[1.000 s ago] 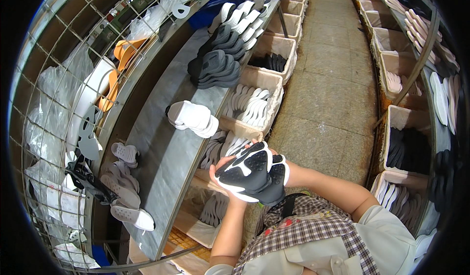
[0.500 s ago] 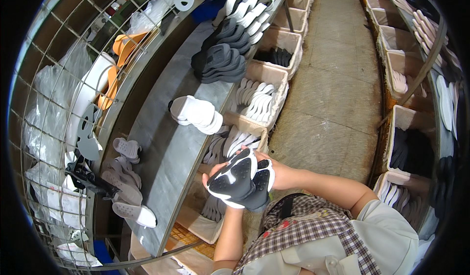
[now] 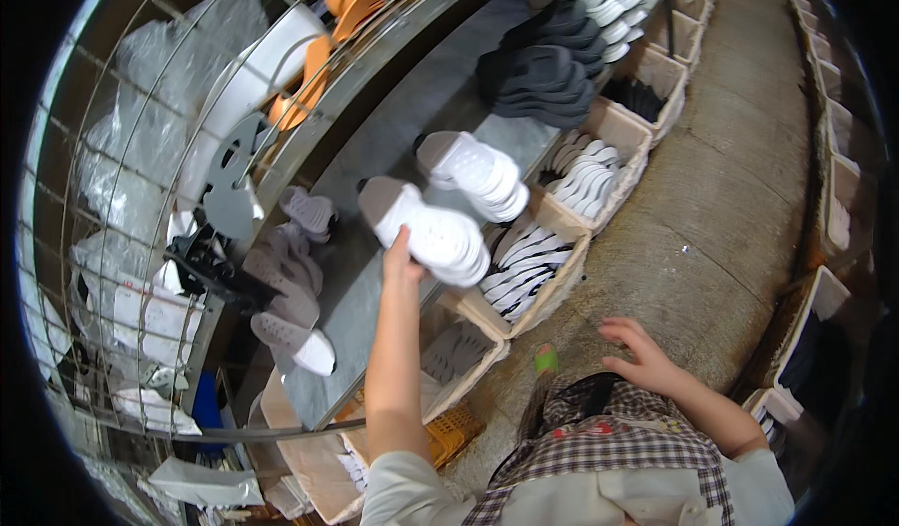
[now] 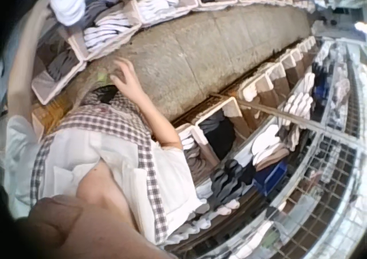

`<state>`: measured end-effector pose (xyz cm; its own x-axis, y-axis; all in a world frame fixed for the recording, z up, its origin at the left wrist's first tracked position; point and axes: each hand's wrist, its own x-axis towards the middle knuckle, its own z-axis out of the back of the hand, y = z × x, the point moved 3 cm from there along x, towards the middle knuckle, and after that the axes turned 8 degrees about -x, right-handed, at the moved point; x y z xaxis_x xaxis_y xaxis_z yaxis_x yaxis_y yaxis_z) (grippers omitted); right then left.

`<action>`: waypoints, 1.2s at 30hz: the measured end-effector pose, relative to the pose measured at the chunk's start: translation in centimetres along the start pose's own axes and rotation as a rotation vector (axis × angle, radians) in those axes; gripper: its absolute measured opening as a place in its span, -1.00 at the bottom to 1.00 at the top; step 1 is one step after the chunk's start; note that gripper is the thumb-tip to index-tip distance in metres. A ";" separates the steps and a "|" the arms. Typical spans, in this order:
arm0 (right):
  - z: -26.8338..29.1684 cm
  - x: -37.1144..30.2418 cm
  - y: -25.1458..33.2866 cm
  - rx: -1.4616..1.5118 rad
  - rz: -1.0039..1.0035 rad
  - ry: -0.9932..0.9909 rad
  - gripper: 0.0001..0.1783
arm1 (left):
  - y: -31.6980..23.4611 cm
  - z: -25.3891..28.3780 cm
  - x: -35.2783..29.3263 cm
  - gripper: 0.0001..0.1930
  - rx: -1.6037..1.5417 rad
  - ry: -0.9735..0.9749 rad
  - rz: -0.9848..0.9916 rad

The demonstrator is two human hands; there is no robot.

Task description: The person picks up pairs of slippers from a shelf, turns them over to inspect the soles, and places them into a large bin. The person handles both gray and white slippers, moving them from the shelf to the bin.

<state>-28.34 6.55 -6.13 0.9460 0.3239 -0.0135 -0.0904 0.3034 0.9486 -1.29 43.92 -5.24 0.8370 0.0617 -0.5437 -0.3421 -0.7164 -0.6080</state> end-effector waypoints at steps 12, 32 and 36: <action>-4.7 0.8 -3.1 0.074 -0.106 0.123 -0.63 | -1.9 5.1 -6.9 -0.29 0.470 -0.208 -0.546; -26.9 4.4 3.3 -0.140 -0.127 0.375 -0.71 | -12.0 23.1 -12.7 -0.39 -0.226 -0.096 -0.344; -30.9 4.2 4.9 -0.204 -0.142 0.337 -0.68 | -17.2 30.4 -17.4 -0.46 0.293 -0.235 -0.940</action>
<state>-34.44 37.07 -11.26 0.8018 0.5311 -0.2740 -0.0585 0.5261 0.8484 -22.97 76.31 -2.91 0.7263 0.6713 0.1478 0.2947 -0.1098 -0.9492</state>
